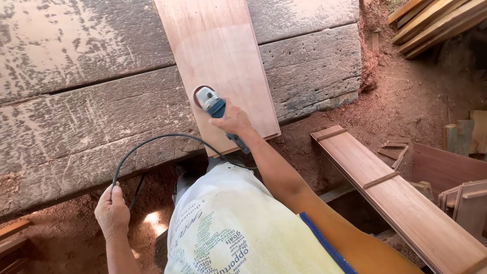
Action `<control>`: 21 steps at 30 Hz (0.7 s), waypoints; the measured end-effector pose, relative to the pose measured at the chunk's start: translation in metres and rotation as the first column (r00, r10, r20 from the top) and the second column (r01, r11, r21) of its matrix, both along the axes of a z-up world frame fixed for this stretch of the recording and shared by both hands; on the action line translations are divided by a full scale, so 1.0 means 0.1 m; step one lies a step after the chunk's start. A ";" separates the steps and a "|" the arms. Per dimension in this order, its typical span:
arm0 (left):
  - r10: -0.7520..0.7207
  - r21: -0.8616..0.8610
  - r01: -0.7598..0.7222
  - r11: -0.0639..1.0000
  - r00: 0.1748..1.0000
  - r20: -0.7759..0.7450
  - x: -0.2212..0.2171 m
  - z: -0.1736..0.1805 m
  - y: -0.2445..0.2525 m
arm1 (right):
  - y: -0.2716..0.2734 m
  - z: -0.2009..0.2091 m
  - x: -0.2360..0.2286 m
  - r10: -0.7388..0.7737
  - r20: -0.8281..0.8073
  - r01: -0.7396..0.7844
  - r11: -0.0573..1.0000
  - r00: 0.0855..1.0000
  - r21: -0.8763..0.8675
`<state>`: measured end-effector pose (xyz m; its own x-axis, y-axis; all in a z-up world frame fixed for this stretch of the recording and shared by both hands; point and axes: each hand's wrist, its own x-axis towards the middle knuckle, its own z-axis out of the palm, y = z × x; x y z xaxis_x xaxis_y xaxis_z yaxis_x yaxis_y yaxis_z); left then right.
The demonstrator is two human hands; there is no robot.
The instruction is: The person picks up a rectangular wooden plank and places it on a workbench. They then use a handheld electric sander to smooth the surface of the plank, moving the tool back and forth across the wood. The person also retrieves additional planks from a pile on the floor and places them on the bench.
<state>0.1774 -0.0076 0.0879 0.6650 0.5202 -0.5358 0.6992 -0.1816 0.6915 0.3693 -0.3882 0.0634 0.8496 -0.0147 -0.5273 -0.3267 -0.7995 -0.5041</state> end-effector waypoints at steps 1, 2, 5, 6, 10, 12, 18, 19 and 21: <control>0.005 0.008 -0.005 1.000 1.000 0.000 0.00 0.01 0.00 | -0.04 -0.01 0.01 -0.019 0.014 0.019 1.000 1.000 -0.009; 0.011 0.010 -0.011 1.000 1.000 0.002 -0.02 0.00 -0.01 | -0.15 -0.05 0.00 -0.012 0.016 0.012 1.000 1.000 -0.006; 0.035 0.020 -0.035 0.999 0.999 -0.018 -0.07 -0.03 -0.01 | -0.49 -0.12 -0.03 -0.141 0.044 0.141 0.990 0.989 0.007; 0.028 0.033 -0.027 0.999 0.999 -0.034 -0.09 -0.05 -0.01 | -0.61 -0.13 -0.05 -0.230 0.072 0.230 0.973 0.971 0.009; -0.034 0.103 0.033 0.994 0.999 0.004 -0.06 -0.04 -0.06 | -1.15 -0.10 0.04 -0.362 0.104 0.369 0.928 0.926 -0.058; -0.011 0.083 0.010 0.996 1.000 0.018 -0.02 0.01 -0.07 | -1.30 -0.07 0.15 -0.408 0.139 0.418 0.907 0.902 -0.054; 0.038 0.121 -0.041 0.992 0.999 0.026 0.12 0.19 -0.07 | -1.36 0.28 0.65 -0.600 0.173 0.595 0.799 0.781 0.085; 0.050 0.147 -0.058 0.987 0.997 0.055 0.14 0.21 -0.07 | -1.31 0.35 0.75 -0.665 0.151 0.638 0.745 0.731 0.195; 0.069 0.138 -0.085 0.987 0.990 0.121 0.14 0.17 -0.09 | -1.33 0.32 1.00 -0.639 0.156 0.611 0.767 0.753 0.193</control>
<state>0.1912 -0.0166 0.1044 0.6732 0.6374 -0.3748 0.6318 -0.2325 0.7394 0.4694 -0.5209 0.0957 0.7591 -0.5278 -0.3810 -0.6120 -0.3794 -0.6939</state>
